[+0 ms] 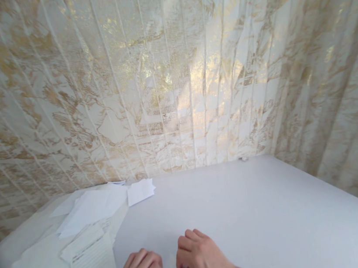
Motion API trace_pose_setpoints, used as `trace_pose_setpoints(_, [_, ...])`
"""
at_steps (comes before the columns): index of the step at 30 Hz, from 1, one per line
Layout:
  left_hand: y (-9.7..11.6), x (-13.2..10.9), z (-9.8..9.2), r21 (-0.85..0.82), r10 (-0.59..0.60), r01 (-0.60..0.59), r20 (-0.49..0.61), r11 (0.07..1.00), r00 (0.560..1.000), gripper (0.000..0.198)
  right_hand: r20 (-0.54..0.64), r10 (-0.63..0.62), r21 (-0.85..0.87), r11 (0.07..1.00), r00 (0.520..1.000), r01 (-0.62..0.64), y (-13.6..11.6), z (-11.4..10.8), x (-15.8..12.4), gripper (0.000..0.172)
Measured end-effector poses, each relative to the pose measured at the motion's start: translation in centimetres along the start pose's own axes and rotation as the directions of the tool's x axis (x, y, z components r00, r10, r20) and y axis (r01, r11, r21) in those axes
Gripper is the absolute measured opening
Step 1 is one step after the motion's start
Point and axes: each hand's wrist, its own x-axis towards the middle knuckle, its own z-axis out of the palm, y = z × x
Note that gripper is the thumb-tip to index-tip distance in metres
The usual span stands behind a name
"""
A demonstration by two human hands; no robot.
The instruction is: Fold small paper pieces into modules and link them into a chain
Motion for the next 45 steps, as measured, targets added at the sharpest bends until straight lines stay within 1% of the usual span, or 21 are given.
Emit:
trace_pose_setpoints(2, [0.1,0.0,-0.1,-0.053,-0.040,0.040,-0.006,0.998,0.999,0.021,0.021,0.068,0.083,0.994,0.997,-0.070,-0.2,-0.2,0.0,0.015])
trace_pose_setpoints(4, [0.2,0.0,-0.1,-0.127,-0.110,0.108,-0.007,0.986,0.994,0.019,0.053,0.145,0.163,0.975,0.988,-0.152,-0.4,-0.5,0.1,0.017])
trace_pose_setpoints(7, [0.4,0.2,0.0,-0.217,-0.234,0.227,-0.006,0.949,0.972,0.016,0.072,0.275,0.253,0.925,0.959,-0.284,-0.5,-0.9,0.2,0.020])
trace_pose_setpoints(9, [0.6,0.3,0.2,-0.253,-0.279,0.269,-0.003,0.929,0.960,0.015,0.068,0.335,0.270,0.901,0.940,-0.340,-0.5,-0.8,0.3,0.020])
trace_pose_setpoints(11, [0.8,0.3,0.4,-0.270,-0.293,0.282,0.000,0.920,0.956,0.015,0.057,0.355,0.257,0.898,0.933,-0.357,-0.5,-0.5,0.3,0.018])
trace_pose_setpoints(17, [0.8,0.4,0.7,-0.239,-0.287,0.280,0.004,0.930,0.958,0.015,0.072,0.335,0.178,0.922,0.939,-0.343,-0.6,0.0,0.3,0.014])
trace_pose_setpoints(20, [0.8,0.4,0.9,-0.211,-0.287,0.283,0.014,0.936,0.958,0.015,0.091,0.327,0.084,0.939,0.941,-0.334,-0.8,0.1,0.4,0.011])
trace_pose_setpoints(24, [0.7,0.4,1.1,-0.164,-0.319,0.321,0.038,0.933,0.947,0.015,0.147,0.317,-0.050,0.949,0.937,-0.313,-0.8,0.2,0.8,0.008])
trace_pose_setpoints(27, [0.7,0.4,1.2,-0.144,-0.322,0.326,0.047,0.934,0.945,0.015,0.189,0.325,-0.124,0.944,0.927,-0.305,-0.9,0.2,1.1,0.008])
trace_pose_setpoints(29, [0.7,0.5,1.2,-0.134,-0.321,0.324,0.044,0.936,0.946,0.015,0.198,0.320,-0.157,0.943,0.926,-0.293,-0.9,0.1,1.2,0.007])
trace_pose_setpoints(32, [0.8,0.9,1.1,-0.112,-0.317,0.319,0.036,0.941,0.948,0.014,0.183,0.293,-0.183,0.948,0.938,-0.261,-1.1,-0.1,1.2,0.006])
trace_pose_setpoints(36, [0.9,1.5,1.1,-0.072,-0.334,0.337,0.052,0.939,0.941,0.017,0.144,0.249,-0.199,0.955,0.958,-0.218,-1.3,-0.1,1.1,0.007])
trace_pose_setpoints(40, [1.0,1.6,0.9,-0.092,-0.331,0.335,0.049,0.938,0.942,0.017,0.111,0.214,-0.170,0.966,0.970,-0.194,-1.2,-0.1,0.8,0.009])
trace_pose_setpoints(42, [1.0,1.5,0.8,-0.119,-0.344,0.346,0.040,0.930,0.938,0.015,0.107,0.159,-0.142,0.979,0.981,-0.144,-1.0,-0.1,0.6,0.009])
trace_pose_setpoints(45, [0.8,1.3,0.9,-0.180,-0.364,0.363,0.033,0.914,0.931,0.011,0.126,-0.013,-0.092,0.995,0.992,0.024,-0.8,-0.2,0.5,0.012])
